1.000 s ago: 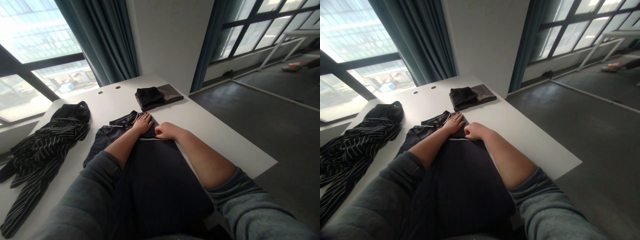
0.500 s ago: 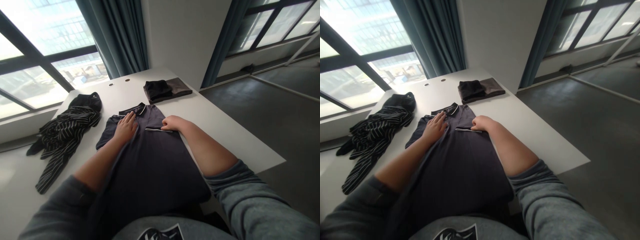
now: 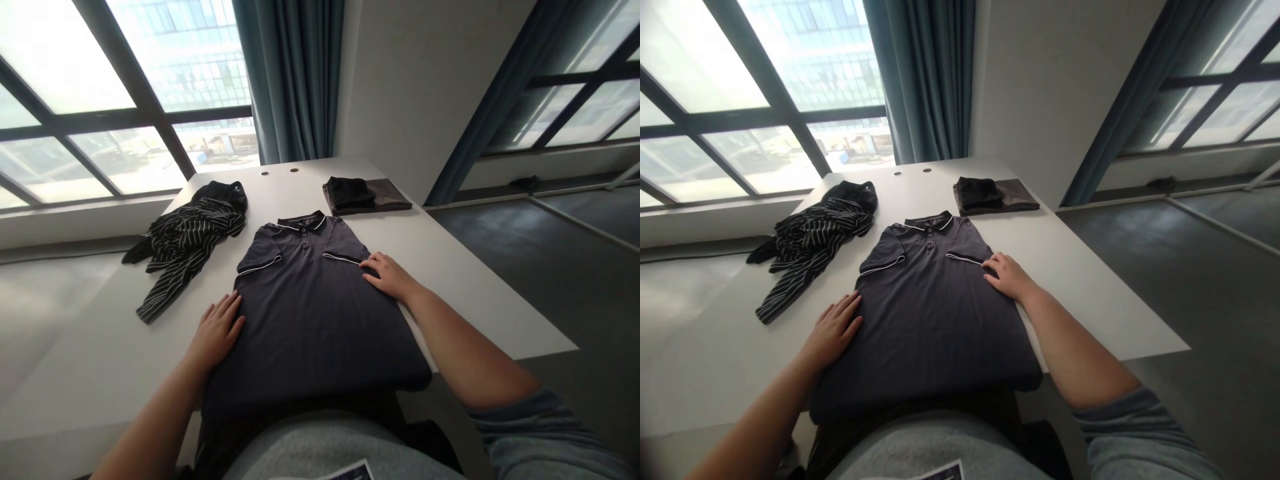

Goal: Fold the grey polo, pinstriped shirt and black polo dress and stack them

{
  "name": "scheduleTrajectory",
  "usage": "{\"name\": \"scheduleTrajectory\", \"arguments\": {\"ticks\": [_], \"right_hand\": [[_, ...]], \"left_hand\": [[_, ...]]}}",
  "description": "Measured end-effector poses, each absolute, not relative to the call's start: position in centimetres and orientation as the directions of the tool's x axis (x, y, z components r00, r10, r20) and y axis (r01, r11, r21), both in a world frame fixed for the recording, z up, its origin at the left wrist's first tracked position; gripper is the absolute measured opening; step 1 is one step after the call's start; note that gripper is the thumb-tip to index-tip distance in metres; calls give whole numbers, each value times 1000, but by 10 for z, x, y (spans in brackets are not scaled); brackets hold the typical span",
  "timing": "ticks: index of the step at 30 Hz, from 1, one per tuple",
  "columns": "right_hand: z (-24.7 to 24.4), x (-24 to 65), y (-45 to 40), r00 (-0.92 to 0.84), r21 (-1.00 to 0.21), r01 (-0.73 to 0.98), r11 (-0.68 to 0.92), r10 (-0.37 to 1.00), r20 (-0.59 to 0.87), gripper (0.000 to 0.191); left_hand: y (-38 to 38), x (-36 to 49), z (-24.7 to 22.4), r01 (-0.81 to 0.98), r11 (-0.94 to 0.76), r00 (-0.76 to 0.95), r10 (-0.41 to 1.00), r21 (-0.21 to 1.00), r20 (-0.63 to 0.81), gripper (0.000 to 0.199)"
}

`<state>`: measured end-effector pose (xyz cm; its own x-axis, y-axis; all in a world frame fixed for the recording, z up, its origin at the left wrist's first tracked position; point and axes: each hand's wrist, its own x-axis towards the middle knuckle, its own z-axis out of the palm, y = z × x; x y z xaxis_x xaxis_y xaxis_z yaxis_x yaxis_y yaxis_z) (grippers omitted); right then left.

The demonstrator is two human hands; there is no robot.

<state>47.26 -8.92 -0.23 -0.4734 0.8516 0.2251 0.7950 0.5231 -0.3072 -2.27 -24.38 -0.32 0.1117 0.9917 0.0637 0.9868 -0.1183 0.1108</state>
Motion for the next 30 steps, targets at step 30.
{"name": "scheduleTrajectory", "arguments": {"ticks": [30], "right_hand": [[-31,523,-263,-438,-154,879,450,892,107,61]], "left_hand": [[-347,-47,-12,974,-170,153,981,152,119,62]]}}
